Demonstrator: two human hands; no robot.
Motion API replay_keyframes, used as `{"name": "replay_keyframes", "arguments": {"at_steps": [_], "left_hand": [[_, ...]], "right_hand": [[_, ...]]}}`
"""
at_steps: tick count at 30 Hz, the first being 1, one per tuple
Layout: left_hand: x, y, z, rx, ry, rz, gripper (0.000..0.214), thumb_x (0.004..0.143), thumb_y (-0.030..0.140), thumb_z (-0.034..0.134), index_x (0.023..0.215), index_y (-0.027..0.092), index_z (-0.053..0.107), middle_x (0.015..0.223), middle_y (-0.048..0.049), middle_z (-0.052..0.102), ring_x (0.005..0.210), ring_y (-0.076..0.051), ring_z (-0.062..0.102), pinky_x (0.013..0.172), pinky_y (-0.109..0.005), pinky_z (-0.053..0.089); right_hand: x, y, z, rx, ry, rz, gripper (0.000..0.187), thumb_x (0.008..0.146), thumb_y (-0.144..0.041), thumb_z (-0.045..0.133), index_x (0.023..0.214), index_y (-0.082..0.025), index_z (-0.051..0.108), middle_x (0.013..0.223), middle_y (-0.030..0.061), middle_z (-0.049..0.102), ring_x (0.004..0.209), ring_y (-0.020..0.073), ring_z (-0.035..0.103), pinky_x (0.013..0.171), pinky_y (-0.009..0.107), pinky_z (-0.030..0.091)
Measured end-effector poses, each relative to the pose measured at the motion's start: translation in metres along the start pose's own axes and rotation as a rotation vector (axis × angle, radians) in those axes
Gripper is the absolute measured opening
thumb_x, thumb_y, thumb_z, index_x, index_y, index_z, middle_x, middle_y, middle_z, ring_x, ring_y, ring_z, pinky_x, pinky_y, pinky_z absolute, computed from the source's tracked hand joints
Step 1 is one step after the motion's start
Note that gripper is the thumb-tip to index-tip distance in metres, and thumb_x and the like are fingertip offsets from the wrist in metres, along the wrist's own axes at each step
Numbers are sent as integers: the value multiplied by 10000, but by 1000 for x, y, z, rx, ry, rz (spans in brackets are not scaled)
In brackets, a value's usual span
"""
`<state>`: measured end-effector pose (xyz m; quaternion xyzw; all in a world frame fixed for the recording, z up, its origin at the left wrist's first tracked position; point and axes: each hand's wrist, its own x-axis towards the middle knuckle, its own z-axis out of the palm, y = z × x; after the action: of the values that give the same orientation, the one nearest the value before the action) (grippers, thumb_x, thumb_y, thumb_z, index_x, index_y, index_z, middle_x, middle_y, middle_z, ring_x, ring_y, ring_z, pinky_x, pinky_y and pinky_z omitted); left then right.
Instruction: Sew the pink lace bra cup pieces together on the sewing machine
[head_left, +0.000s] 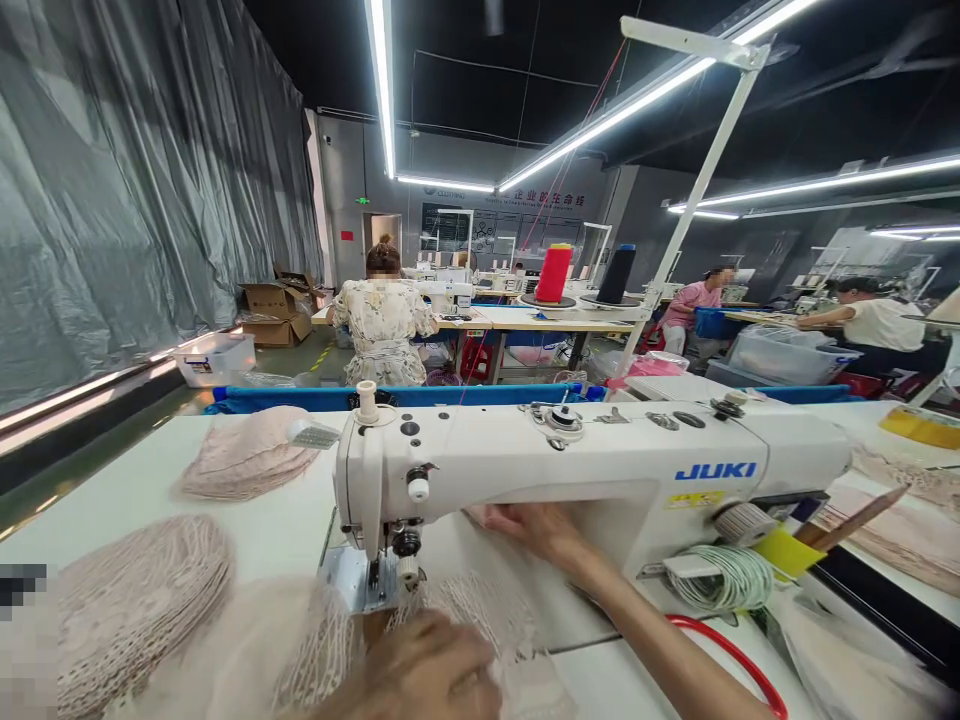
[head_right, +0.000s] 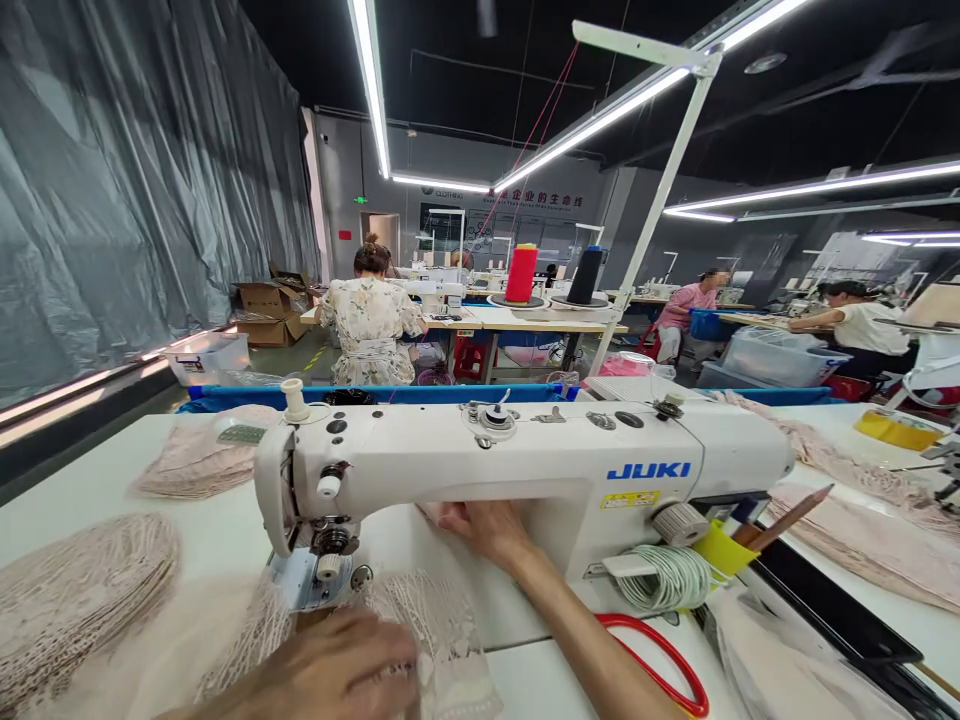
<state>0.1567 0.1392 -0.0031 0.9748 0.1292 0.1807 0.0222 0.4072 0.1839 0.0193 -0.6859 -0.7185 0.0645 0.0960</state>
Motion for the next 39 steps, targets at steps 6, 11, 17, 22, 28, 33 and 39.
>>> {"name": "replay_keyframes", "arguments": {"at_steps": [6, 11, 17, 22, 28, 33, 39], "left_hand": [[71, -10, -22, 41, -276, -208, 497, 672, 98, 556, 1169, 105, 558, 1341, -163, 496, 1194, -286, 500, 1047, -363, 384], [86, -22, -3, 129, -357, -257, 724, 692, 48, 470, 1396, -20, 313, 1466, -229, 326, 1368, -308, 304, 1109, -464, 303], [84, -28, 6, 183, -360, -317, 668, 731, 79, 449, 1380, -30, 332, 1450, -241, 347, 1355, -323, 325, 1085, -480, 328], [69, -28, 11, 207, -306, -238, 532, 820, 162, 460, 1327, 6, 425, 1464, -224, 328, 1367, -307, 308, 1114, -447, 291], [71, -31, 30, 245, -243, -193, 418, 882, 167, 426, 1280, 62, 497, 1378, -192, 474, 1303, -268, 424, 1107, -416, 305], [73, -31, 30, 268, -222, -175, 545, 809, 200, 492, 1318, 12, 436, 1438, -238, 370, 1367, -301, 309, 1126, -448, 250], [72, -27, 14, 258, -302, -166, 569, 776, 148, 460, 1326, 9, 423, 1466, -244, 304, 1380, -299, 280, 1126, -460, 244]], "right_hand": [[2, 3, 1, -20, -21, -18, 254, 933, -318, 557, 1138, -169, 579, 1147, 66, 598, 953, 203, 613, 810, 399, 522], [-3, 3, -5, 4, -41, -101, 214, 928, -323, 564, 1061, -160, 605, 1060, 51, 628, 894, 181, 624, 787, 378, 523], [-7, 6, -5, 51, 14, -126, 190, 918, -317, 570, 853, -151, 634, 805, -5, 639, 762, 156, 619, 740, 343, 506], [-4, 19, -1, 87, 43, -90, 184, 928, -305, 566, 1015, -152, 618, 1032, 44, 637, 913, 187, 622, 811, 390, 512], [-8, 15, -5, 156, 22, -84, 169, 906, -308, 590, 951, -149, 624, 926, 24, 646, 813, 163, 621, 754, 353, 507], [-13, 14, -7, 241, 19, -107, 101, 848, -212, 596, 760, -173, 629, 730, 8, 646, 691, 156, 575, 657, 288, 447], [-11, 22, -5, 308, -7, -114, 185, 923, -312, 574, 911, -135, 624, 883, 9, 645, 790, 156, 630, 736, 344, 519]]}}
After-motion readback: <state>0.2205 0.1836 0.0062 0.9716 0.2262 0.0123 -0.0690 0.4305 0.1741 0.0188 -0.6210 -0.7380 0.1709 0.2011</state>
